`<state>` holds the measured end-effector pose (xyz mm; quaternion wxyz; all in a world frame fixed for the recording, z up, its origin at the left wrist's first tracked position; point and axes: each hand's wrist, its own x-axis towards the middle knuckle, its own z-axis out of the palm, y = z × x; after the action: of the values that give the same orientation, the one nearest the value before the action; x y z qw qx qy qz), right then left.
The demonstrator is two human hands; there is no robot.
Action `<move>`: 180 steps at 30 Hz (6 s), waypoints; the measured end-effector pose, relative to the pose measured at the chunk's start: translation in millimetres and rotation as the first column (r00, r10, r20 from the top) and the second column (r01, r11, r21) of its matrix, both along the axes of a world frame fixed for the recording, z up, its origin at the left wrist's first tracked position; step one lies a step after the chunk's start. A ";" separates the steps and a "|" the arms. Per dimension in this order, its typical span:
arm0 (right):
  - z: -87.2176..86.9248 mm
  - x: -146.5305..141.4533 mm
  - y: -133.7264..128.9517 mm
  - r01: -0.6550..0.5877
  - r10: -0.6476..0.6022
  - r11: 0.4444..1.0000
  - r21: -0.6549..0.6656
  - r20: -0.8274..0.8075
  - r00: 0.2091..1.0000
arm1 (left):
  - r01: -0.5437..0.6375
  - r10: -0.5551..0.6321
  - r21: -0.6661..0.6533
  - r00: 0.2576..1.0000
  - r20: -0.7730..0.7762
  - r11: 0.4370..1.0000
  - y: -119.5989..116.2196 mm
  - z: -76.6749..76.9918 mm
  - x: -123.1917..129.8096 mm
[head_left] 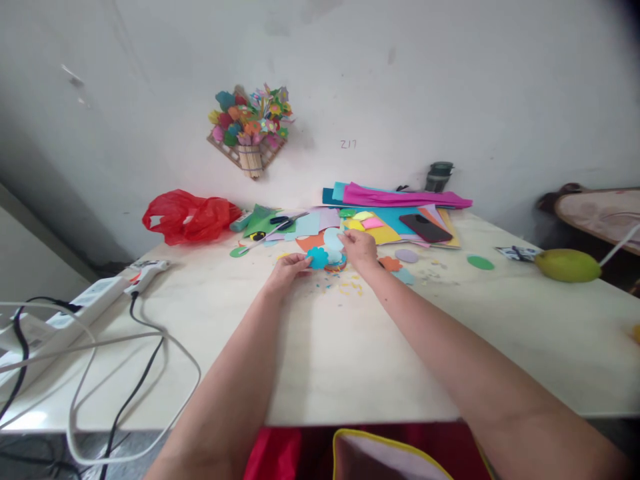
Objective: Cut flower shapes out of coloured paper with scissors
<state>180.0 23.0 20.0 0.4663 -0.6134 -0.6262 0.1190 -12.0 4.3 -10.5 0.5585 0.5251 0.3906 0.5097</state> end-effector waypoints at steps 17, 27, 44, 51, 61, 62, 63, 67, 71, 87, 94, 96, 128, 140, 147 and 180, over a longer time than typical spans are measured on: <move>-20.4 -8.1 -30.3 -0.517 0.322 0.848 -0.120 -0.659 0.680 | 0.045 -0.045 -0.023 0.999 -0.009 0.999 -6.8 7.0 11.4; -22.6 -7.2 -29.9 -0.552 0.337 0.830 -0.077 -0.719 0.607 | -0.064 0.065 0.054 0.998 -0.019 0.996 -5.5 7.4 17.0; -24.0 -13.8 -26.7 -0.367 0.212 0.923 -0.116 -0.643 0.736 | -0.029 0.035 -0.066 0.996 0.085 0.997 -5.5 10.4 18.9; -25.2 -14.1 -27.1 -0.379 0.228 0.919 -0.110 -0.637 0.737 | 0.021 -0.019 -0.051 0.999 0.030 0.999 -6.2 8.8 19.8; -24.9 -15.1 -27.6 -0.367 0.219 0.923 -0.120 -0.619 0.754 | 0.063 -0.063 -0.012 0.998 -0.019 0.998 -3.0 1.8 15.9; -25.1 -15.2 -27.5 -0.365 0.219 0.923 -0.119 -0.617 0.756 | 0.058 -0.058 -0.012 0.998 -0.026 0.998 -3.0 1.5 16.0; -25.4 -15.2 -27.2 -0.363 0.219 0.924 -0.119 -0.615 0.758 | 0.053 -0.053 -0.013 0.998 -0.032 0.999 -3.0 1.3 16.1; -27.5 -15.5 -25.9 -0.365 0.221 0.923 -0.118 -0.614 0.758 | 0.049 -0.049 -0.013 0.996 -0.067 0.999 -2.5 -0.1 17.3; -28.6 -15.8 -25.9 -0.370 0.230 0.922 -0.113 -0.608 0.759 | 0.058 -0.058 0.005 0.994 -0.092 0.998 -2.4 -1.5 18.3; -23.4 -16.7 -32.0 -0.356 0.221 0.924 -0.136 -0.572 0.790 | 0.067 -0.062 0.031 0.989 -0.138 0.997 -3.0 -0.8 18.0; -24.9 -16.5 -31.2 -0.352 0.220 0.925 -0.139 -0.561 0.798 | 0.081 -0.078 0.022 0.989 -0.123 0.996 -1.7 -2.4 16.7; -25.6 -16.4 -30.6 -0.350 0.220 0.926 -0.139 -0.556 0.802 | 0.083 -0.080 0.018 0.990 -0.119 0.996 -1.7 -2.1 16.7; -21.3 -5.2 -30.6 -0.479 0.289 0.864 -0.153 -0.629 0.722 | 0.060 -0.054 0.023 0.977 -0.206 0.998 -4.5 4.7 14.6; -23.7 -1.2 -28.2 -0.518 0.351 0.830 -0.208 -0.526 0.775 | 0.102 -0.100 -0.005 0.966 -0.239 0.995 -6.4 5.2 15.7; -24.7 -9.0 -29.2 -0.475 0.325 0.869 -0.140 -0.562 0.760 | 0.177 -0.183 -0.056 0.972 -0.149 0.983 -7.0 5.0 16.6; -18.1 -7.8 -31.6 -0.462 0.373 0.875 -0.146 -0.408 0.834 | 0.106 -0.095 0.065 0.983 -0.157 0.992 -9.3 6.9 20.4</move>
<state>172.2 -8.5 2.0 0.4603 -0.4788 -0.6283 0.4052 8.5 -5.1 -3.5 0.5323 0.6017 0.3865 0.4530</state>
